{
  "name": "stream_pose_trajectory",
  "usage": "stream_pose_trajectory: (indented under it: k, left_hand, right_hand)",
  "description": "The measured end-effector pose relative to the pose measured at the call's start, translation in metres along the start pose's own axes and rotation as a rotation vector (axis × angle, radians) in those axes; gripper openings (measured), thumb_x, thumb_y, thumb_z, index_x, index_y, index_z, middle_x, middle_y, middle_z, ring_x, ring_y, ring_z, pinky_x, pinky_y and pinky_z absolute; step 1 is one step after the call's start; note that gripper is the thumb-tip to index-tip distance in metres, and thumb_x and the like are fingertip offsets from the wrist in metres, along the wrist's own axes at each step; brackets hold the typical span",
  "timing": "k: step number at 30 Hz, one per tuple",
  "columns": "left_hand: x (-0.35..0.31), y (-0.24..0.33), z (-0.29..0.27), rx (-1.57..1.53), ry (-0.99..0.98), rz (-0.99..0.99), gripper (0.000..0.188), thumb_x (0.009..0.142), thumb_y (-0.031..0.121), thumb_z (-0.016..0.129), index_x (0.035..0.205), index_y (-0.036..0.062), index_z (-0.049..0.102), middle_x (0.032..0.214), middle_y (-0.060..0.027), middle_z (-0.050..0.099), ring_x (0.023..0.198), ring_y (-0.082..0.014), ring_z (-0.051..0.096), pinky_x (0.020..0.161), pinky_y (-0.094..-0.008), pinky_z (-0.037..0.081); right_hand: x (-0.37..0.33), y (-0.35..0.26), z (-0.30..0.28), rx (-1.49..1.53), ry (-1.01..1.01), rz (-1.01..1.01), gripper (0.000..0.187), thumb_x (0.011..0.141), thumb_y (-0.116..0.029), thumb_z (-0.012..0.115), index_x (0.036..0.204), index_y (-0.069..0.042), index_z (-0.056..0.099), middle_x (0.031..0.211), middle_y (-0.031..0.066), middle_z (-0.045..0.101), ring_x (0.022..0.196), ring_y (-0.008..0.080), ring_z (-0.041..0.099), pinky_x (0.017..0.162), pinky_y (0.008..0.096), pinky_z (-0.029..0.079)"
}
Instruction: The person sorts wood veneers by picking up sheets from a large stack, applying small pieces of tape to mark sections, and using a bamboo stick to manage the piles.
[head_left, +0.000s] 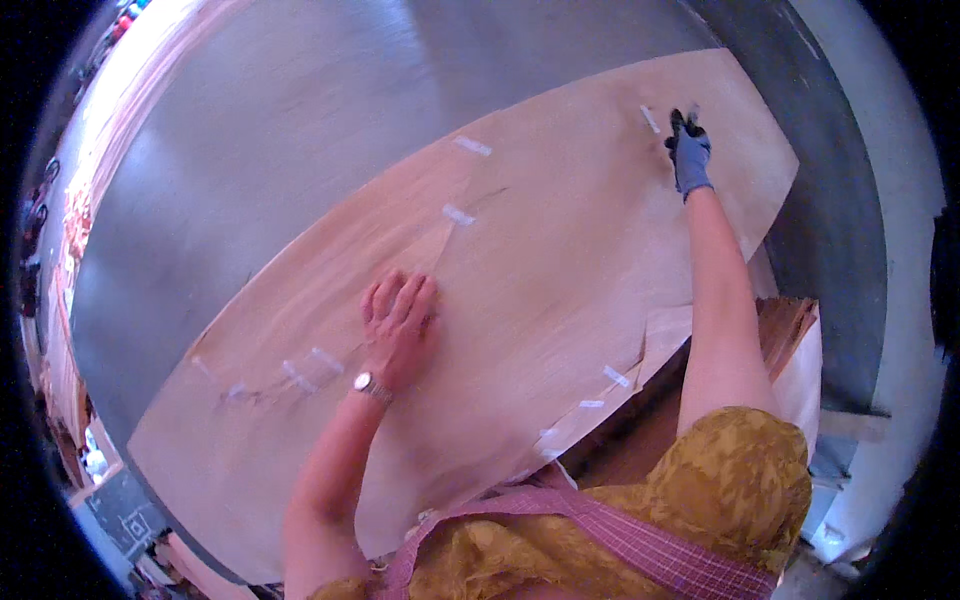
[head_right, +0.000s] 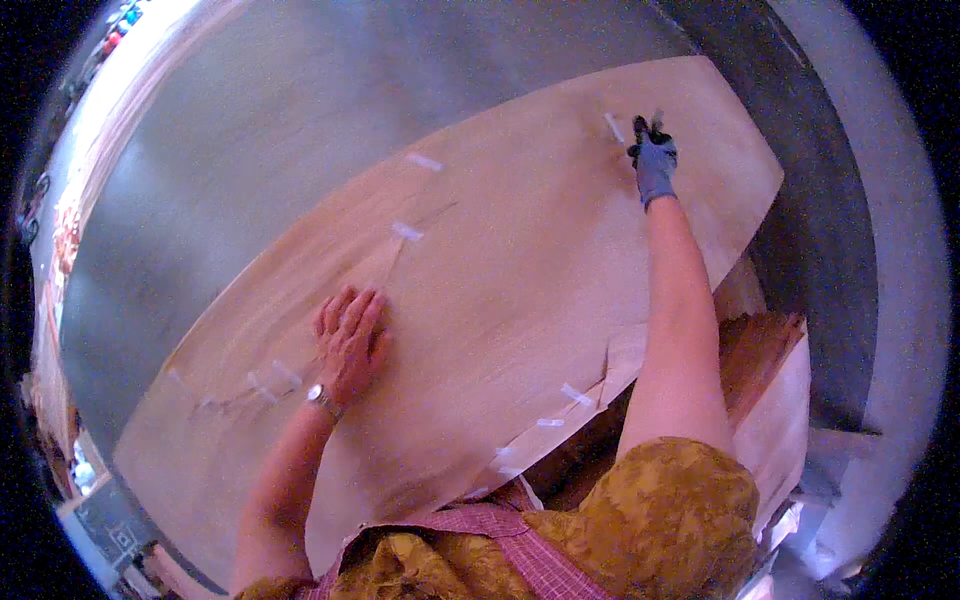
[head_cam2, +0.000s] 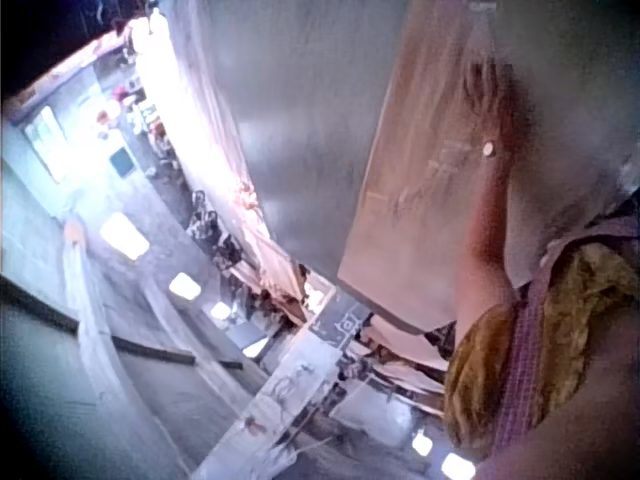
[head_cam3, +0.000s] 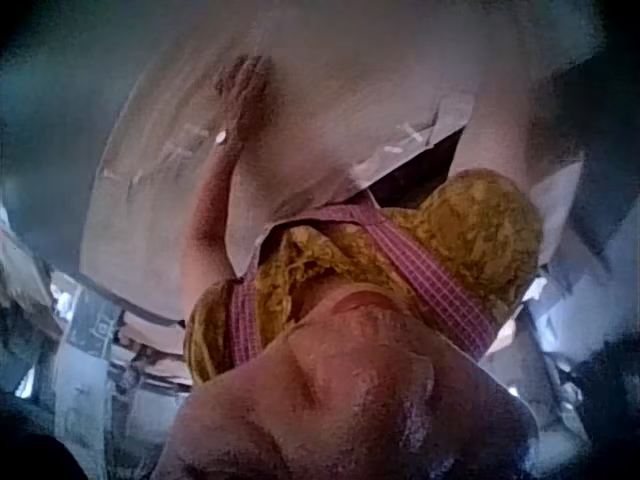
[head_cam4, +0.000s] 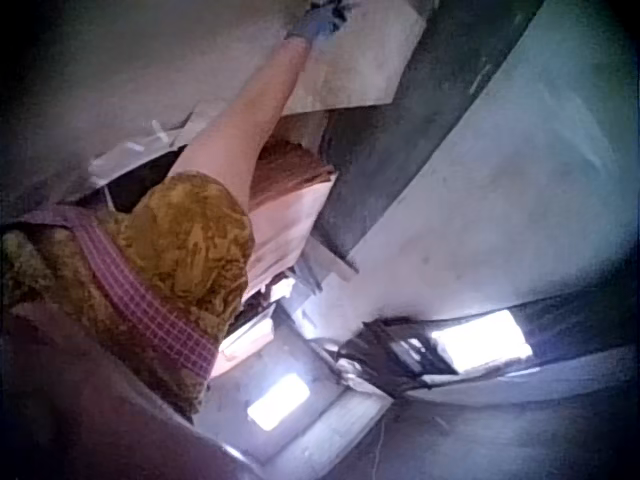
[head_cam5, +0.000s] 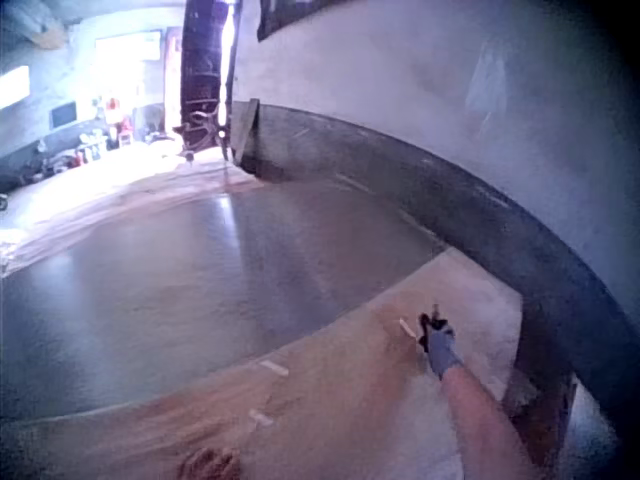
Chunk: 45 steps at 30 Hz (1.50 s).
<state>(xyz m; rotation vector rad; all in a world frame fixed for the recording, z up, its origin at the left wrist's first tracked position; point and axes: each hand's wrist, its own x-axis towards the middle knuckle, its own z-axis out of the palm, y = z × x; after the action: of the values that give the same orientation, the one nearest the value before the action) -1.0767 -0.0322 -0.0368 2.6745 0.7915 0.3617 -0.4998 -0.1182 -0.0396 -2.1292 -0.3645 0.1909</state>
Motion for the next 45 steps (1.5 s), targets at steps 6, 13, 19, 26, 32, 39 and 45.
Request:
stream_pose_trajectory:
  k: [6,13,19,26,32,39,45]
  left_hand:
    - [-0.004,-0.002,-0.016,-0.133,0.021,0.031,0.06,0.083,0.02,0.064,0.14,0.0151,0.045,0.144,-0.0069,0.045,0.136,-0.03,0.036,0.114,-0.0497,0.019]
    - [-0.137,0.015,-0.067,-0.108,0.049,0.163,0.067,0.087,0.023,0.062,0.148,0.0186,0.035,0.154,-0.0102,0.03,0.144,-0.0303,0.024,0.117,-0.0528,0.012]
    - [-0.389,-0.054,-0.114,0.043,-0.095,0.058,0.076,0.084,0.032,0.062,0.151,0.0163,0.029,0.157,-0.0114,0.024,0.145,-0.0341,0.018,0.116,-0.0545,0.011]
    - [-0.597,-0.157,-0.17,0.451,-0.187,-0.101,0.067,0.097,0.043,0.037,0.152,0.0093,0.021,0.158,-0.0134,0.021,0.146,-0.0336,0.016,0.115,-0.0558,0.011]
    - [-0.627,-0.159,-0.17,0.518,-0.133,-0.017,0.062,0.099,0.043,0.034,0.152,0.0118,0.024,0.158,-0.0122,0.022,0.146,-0.0298,0.018,0.116,-0.0523,0.014]
    - [-0.604,-0.245,-0.156,-0.066,-0.196,-0.079,0.065,0.098,0.038,0.046,0.151,0.0066,0.024,0.154,-0.0159,0.028,0.142,-0.0323,0.025,0.116,-0.0424,0.022]
    - [-0.735,-0.231,-0.232,0.327,-0.339,-0.02,0.068,0.094,0.035,0.053,0.15,0.0106,0.025,0.156,-0.0178,0.023,0.143,-0.0323,0.023,0.117,-0.0477,0.017]
  right_hand:
    - [-0.175,-0.007,-0.013,0.213,0.088,-0.141,0.029,0.091,-0.038,0.065,0.093,-0.009,0.062,0.063,0.0035,0.062,0.046,0.0077,0.047,0.043,0.0235,0.036]
    - [-0.471,0.05,-0.172,-0.176,0.438,-0.148,0.032,0.097,-0.027,0.056,0.115,-0.001,0.06,0.094,0.0137,0.068,0.081,0.022,0.063,0.069,0.0333,0.049]
    - [-0.915,0.177,-0.279,-0.462,0.469,0.579,0.037,0.097,-0.022,0.049,0.128,-0.003,0.055,0.121,0.0202,0.062,0.109,0.0369,0.059,0.093,0.042,0.046]
    - [-1.273,0.196,-0.324,-0.8,0.881,0.932,0.035,0.098,-0.034,0.046,0.095,-0.002,0.058,0.096,0.0243,0.061,0.094,0.0423,0.058,0.079,0.0488,0.046]
    - [-1.496,0.211,-0.318,-0.908,1.049,1.299,0.035,0.098,-0.035,0.044,0.098,-0.002,0.057,0.099,0.0244,0.059,0.094,0.0393,0.058,0.082,0.0479,0.047]
    - [-1.702,0.28,-0.267,-1.122,0.822,1.331,0.032,0.094,-0.031,0.052,0.112,-0.004,0.056,0.117,0.0211,0.058,0.103,0.0357,0.06,0.086,0.0471,0.049]
    - [-1.813,0.278,-0.247,-1.032,0.643,1.469,0.022,0.093,-0.02,0.053,0.11,-0.005,0.051,0.108,0.0194,0.059,0.099,0.0362,0.061,0.082,0.0461,0.052]
